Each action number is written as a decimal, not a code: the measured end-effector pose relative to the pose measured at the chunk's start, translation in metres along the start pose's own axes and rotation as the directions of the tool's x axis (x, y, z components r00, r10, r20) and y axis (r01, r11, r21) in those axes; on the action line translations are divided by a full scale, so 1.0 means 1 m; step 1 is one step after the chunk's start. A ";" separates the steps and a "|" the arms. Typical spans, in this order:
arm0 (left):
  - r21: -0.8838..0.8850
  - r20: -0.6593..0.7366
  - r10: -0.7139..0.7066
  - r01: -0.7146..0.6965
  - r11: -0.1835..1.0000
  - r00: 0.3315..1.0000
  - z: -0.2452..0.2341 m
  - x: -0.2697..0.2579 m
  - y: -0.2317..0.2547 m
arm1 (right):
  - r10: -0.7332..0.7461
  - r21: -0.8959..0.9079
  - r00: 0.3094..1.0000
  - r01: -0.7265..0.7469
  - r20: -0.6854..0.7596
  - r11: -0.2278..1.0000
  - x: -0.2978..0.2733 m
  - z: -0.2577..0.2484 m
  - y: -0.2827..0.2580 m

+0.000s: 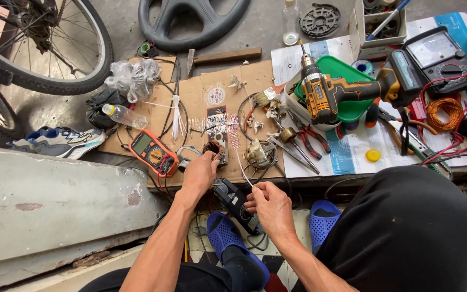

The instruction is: The person is working on a disassembled electrical component, likely a motor stator, using a multimeter to test connections. They handle wires and small parts, occasionally picking up a power drill and a green container before returning to the wiring task.

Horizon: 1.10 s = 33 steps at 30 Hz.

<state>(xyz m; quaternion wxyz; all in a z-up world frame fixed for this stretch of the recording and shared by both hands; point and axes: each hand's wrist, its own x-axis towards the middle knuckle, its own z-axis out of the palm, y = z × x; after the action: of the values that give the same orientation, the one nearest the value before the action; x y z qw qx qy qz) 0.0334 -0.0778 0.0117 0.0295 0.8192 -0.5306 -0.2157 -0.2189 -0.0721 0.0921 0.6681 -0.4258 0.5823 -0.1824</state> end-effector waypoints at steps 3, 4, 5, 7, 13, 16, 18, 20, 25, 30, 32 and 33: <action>-0.127 0.071 -0.114 0.123 0.984 0.991 -0.020 -0.006 0.016 | 0.022 0.000 1.000 -0.022 -0.007 1.000 -0.002 -0.001 -0.004; -0.124 0.074 -0.113 0.121 0.985 0.991 -0.025 -0.009 0.019 | 0.026 0.004 1.000 -0.026 -0.009 1.000 -0.002 -0.001 -0.004; -0.199 0.092 -0.130 0.146 0.969 0.987 -0.029 -0.012 0.022 | 0.010 -0.019 1.000 -0.010 -0.015 1.000 -0.002 0.000 -0.003; -0.269 0.110 -0.146 0.171 0.948 0.983 -0.036 -0.013 0.022 | -0.007 -0.040 1.000 0.006 -0.020 0.999 -0.001 0.001 -0.002; -0.435 0.180 -0.165 0.229 0.871 0.970 -0.040 -0.016 0.015 | -0.009 -0.101 1.000 0.008 -0.014 0.995 0.002 0.003 0.006; -0.509 0.199 -0.201 0.276 0.815 0.959 -0.041 -0.015 0.011 | -0.081 -0.188 0.996 0.073 -0.034 0.979 0.002 0.003 0.010; -0.563 0.195 -0.206 0.281 0.777 0.959 -0.040 -0.014 0.006 | -0.139 -0.196 0.989 0.128 -0.044 0.972 0.004 0.004 0.014; -0.583 0.209 -0.222 0.303 0.754 0.952 -0.040 -0.013 0.001 | -0.148 -0.205 0.988 0.137 -0.039 0.969 0.005 0.005 0.016; -0.623 0.241 -0.250 0.347 0.701 0.938 -0.032 -0.008 -0.018 | -0.200 -0.222 0.980 0.192 -0.014 0.956 0.005 0.005 0.020; -0.665 0.259 -0.274 0.376 0.645 0.926 -0.031 -0.009 -0.023 | -0.202 -0.205 0.979 0.200 0.011 0.958 0.003 0.008 0.021; -0.653 0.263 -0.279 0.383 0.654 0.924 -0.032 -0.010 -0.022 | -0.223 -0.205 0.975 0.221 0.016 0.953 0.004 0.009 0.023; -0.641 0.267 -0.284 0.389 0.662 0.921 -0.033 -0.010 -0.021 | -0.244 -0.205 0.970 0.243 0.020 0.948 0.004 0.010 0.024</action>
<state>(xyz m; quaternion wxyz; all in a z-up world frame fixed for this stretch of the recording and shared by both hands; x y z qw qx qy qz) 0.0609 -0.0656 0.0392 0.2496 0.8163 -0.2533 -0.4552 -0.2146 -0.0581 0.0705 0.5913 -0.5606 0.5429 -0.2034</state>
